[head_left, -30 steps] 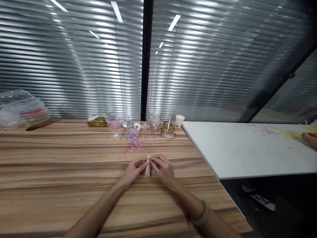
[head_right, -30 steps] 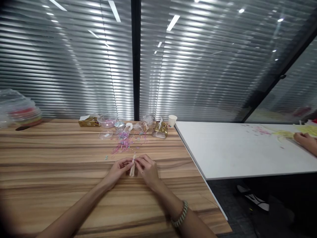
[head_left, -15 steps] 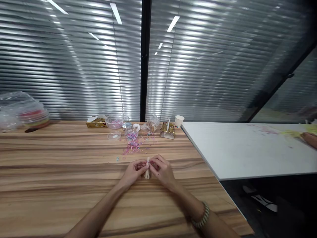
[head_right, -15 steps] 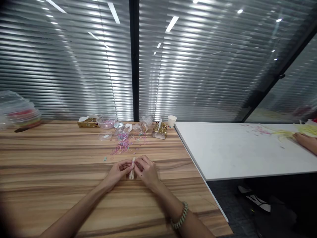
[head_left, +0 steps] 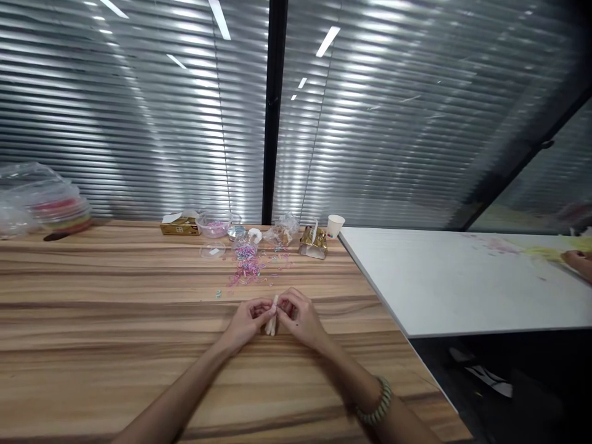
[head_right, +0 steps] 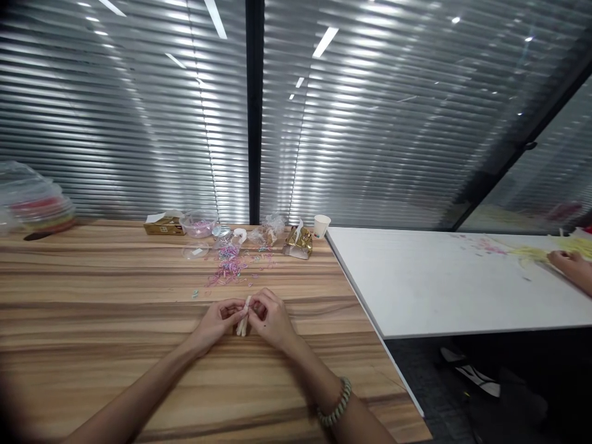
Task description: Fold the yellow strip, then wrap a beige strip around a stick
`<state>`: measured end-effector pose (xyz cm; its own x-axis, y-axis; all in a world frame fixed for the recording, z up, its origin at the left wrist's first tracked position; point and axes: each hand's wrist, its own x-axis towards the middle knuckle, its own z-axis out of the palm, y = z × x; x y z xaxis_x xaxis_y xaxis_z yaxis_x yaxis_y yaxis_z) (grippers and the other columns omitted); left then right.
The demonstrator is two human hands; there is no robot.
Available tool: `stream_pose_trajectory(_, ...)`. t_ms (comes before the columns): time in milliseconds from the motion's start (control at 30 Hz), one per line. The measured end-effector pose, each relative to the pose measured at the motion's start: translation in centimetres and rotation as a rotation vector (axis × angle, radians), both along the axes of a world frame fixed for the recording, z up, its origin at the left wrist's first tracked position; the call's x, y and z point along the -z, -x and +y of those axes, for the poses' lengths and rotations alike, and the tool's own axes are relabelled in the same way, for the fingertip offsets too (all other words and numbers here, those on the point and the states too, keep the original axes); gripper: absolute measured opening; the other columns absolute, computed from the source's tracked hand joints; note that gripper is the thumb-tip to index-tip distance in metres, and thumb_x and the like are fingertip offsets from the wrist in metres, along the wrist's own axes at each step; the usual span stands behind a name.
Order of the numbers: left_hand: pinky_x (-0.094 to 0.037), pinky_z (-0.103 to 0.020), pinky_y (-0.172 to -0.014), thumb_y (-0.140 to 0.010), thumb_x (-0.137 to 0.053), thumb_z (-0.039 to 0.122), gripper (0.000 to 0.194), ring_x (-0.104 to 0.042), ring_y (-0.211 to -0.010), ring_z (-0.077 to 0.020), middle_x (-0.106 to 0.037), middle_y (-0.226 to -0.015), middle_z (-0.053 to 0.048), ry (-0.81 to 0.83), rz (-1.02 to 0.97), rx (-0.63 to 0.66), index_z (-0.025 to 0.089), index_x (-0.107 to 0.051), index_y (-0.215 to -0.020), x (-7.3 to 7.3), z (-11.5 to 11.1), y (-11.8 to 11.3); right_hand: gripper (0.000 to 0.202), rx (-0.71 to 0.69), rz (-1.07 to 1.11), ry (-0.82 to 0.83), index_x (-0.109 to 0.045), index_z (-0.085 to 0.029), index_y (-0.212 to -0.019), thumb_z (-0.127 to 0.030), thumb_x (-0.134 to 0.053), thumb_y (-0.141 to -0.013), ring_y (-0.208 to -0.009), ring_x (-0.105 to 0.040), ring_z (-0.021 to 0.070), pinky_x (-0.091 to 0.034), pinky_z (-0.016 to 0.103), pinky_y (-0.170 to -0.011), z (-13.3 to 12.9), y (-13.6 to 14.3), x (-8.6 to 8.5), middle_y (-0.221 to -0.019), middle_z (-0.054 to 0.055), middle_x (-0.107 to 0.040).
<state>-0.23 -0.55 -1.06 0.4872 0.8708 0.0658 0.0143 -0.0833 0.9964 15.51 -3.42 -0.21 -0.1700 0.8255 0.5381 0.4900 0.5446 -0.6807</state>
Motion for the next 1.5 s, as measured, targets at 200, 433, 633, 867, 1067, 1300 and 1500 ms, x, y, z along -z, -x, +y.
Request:
stream_pose_trajectory(200,-0.042,-0.024,-0.064,-0.066,-0.066,0.039,0.034,-0.056,-0.069,-0.0154,-0.066,-0.076,-0.006,0.057,-0.026,-0.053,0.012,-0.067,-0.085,-0.2,-0.1,-0.1,0.008,-0.031,-0.005,0.041,-0.056,-0.017,-0.083,-0.017,-0.052,-0.077,-0.062,-0.046,0.0126,-0.038,0.023,-0.055,-0.2,0.1,-0.3,-0.071,0.001,-0.049)
stream_pose_trajectory(433,-0.039,-0.022,-0.056,-0.063,-0.068,0.041,0.037,-0.053,-0.062,-0.0135,-0.064,-0.070,-0.007,0.118,-0.028,-0.060,0.009,-0.066,-0.083,-0.7,0.1,-0.1,0.014,-0.047,-0.007,0.108,-0.055,-0.018,-0.091,-0.016,-0.048,-0.079,-0.063,-0.047,0.0124,-0.038,0.023,-0.060,-0.3,0.1,0.2,-0.071,0.001,-0.052)
stream_pose_trajectory(633,-0.038,-0.022,-0.055,-0.063,-0.068,0.041,0.038,-0.052,-0.062,-0.0132,-0.064,-0.073,-0.007,0.129,0.009,-0.070,0.009,-0.066,-0.083,-0.7,0.0,-0.1,0.016,-0.075,-0.016,0.199,-0.054,-0.016,-0.091,-0.014,-0.044,-0.078,-0.057,-0.046,0.0108,-0.035,0.020,-0.054,-0.3,-0.1,0.0,-0.065,-0.001,-0.052)
stream_pose_trajectory(867,-0.039,-0.022,-0.056,-0.062,-0.068,0.042,0.037,-0.053,-0.063,-0.0139,-0.065,-0.074,-0.007,0.117,0.019,-0.049,0.010,-0.067,-0.080,-1.0,-0.2,-0.2,0.015,-0.092,-0.018,0.221,-0.049,-0.017,-0.087,-0.012,-0.043,-0.075,-0.048,-0.036,0.0090,-0.027,0.019,-0.047,-0.1,-0.3,0.0,-0.053,-0.007,-0.039)
stream_pose_trajectory(1067,-0.037,-0.021,-0.052,-0.064,-0.066,0.043,0.038,-0.051,-0.057,-0.0122,-0.063,-0.068,-0.006,0.123,0.041,0.000,0.010,-0.066,-0.082,-0.9,-0.3,-0.2,0.008,-0.124,0.045,0.255,-0.047,-0.018,-0.082,-0.014,-0.045,-0.076,-0.047,-0.034,0.0081,-0.026,0.018,-0.046,0.0,-0.3,0.3,-0.053,-0.008,-0.036)
stream_pose_trajectory(1300,-0.037,-0.021,-0.052,-0.065,-0.065,0.044,0.037,-0.051,-0.057,-0.0117,-0.063,-0.069,-0.005,0.086,0.055,0.042,0.010,-0.066,-0.082,-0.9,-0.3,-0.1,0.002,-0.148,0.113,0.299,-0.046,-0.018,-0.078,-0.017,-0.047,-0.076,-0.054,-0.041,0.0090,-0.033,0.018,-0.050,0.2,-0.3,0.7,-0.061,-0.005,-0.043)
stream_pose_trajectory(1500,-0.039,-0.022,-0.057,-0.068,-0.063,0.042,0.036,-0.053,-0.062,-0.0131,-0.064,-0.072,-0.006,0.067,0.064,0.057,0.010,-0.066,-0.083,-0.8,-0.3,0.0,0.004,-0.165,0.151,0.307,-0.044,-0.018,-0.077,-0.018,-0.047,-0.076,-0.054,-0.041,0.0089,-0.033,0.018,-0.051,0.2,-0.2,0.8,-0.061,-0.005,-0.043)
